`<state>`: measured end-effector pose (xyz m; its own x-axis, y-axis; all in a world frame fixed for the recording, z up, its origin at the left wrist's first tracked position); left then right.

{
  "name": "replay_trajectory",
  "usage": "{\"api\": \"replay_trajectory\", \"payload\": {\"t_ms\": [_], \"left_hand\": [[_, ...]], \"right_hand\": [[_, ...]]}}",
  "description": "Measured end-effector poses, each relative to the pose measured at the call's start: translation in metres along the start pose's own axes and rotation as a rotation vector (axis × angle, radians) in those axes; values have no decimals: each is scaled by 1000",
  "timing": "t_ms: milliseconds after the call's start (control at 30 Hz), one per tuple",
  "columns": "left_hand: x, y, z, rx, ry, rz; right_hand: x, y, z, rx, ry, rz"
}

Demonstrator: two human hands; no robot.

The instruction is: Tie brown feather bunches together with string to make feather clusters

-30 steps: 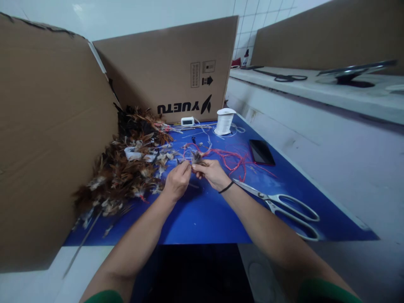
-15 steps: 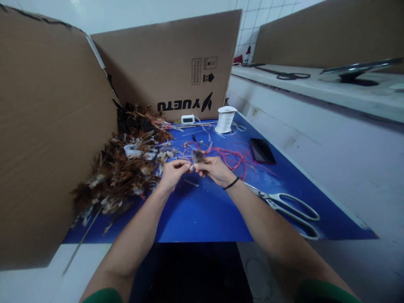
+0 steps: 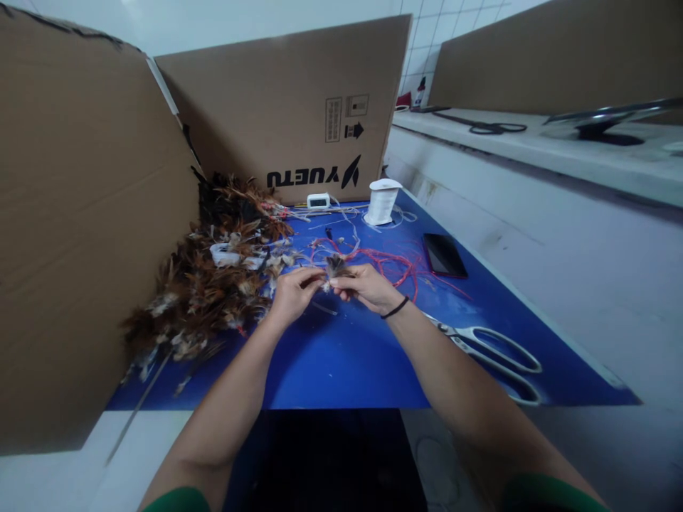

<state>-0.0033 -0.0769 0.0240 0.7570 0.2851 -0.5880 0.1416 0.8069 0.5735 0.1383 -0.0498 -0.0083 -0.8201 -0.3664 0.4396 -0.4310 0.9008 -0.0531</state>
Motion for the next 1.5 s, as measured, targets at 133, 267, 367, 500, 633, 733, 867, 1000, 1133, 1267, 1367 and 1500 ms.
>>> {"api": "replay_trajectory", "payload": {"t_ms": [133,267,367,500,633,733,867,1000,1133,1267,1367,1500], "left_hand": [[-4,0,10,132,125,0],[0,0,-1,-4,28,-53],[9,-3,-11,-164,-231,-85],[15,-7,-9,-234,-459,-31],[18,-9,-1,-216,-526,-19],[21,-11,1,-210,-589,-4],[27,-13,-3,-251,-702,26],[31,-15,-6,-304,-743,50],[30,-14,-5,-305,-729,79],[28,-12,-4,-294,-728,70],[27,-11,-5,-286,-735,46],[26,-10,-8,-277,-698,27]], "right_hand": [[-1,0,0,8,25,11],[-2,0,-1,11,56,8],[-1,0,1,27,82,2],[3,-1,5,56,136,-13],[7,-2,9,95,189,-29],[9,-2,11,119,206,-34],[11,-3,12,132,233,-35],[14,-4,12,142,238,-55],[14,-3,14,154,246,-66],[11,-2,15,143,236,-83],[8,-2,12,125,224,-76],[6,-4,3,75,141,-65]]}}
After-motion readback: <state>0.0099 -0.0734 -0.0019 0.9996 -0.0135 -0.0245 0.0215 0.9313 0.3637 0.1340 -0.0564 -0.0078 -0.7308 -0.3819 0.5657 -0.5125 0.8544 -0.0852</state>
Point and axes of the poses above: each hand's wrist, its own y-axis towards the middle knuckle, its own x-axis out of the palm, z = x × y, the point moved 6 cm from there along y, towards the middle knuckle, and after that the axes turned 15 degrees about y, right-handed, at the moved point
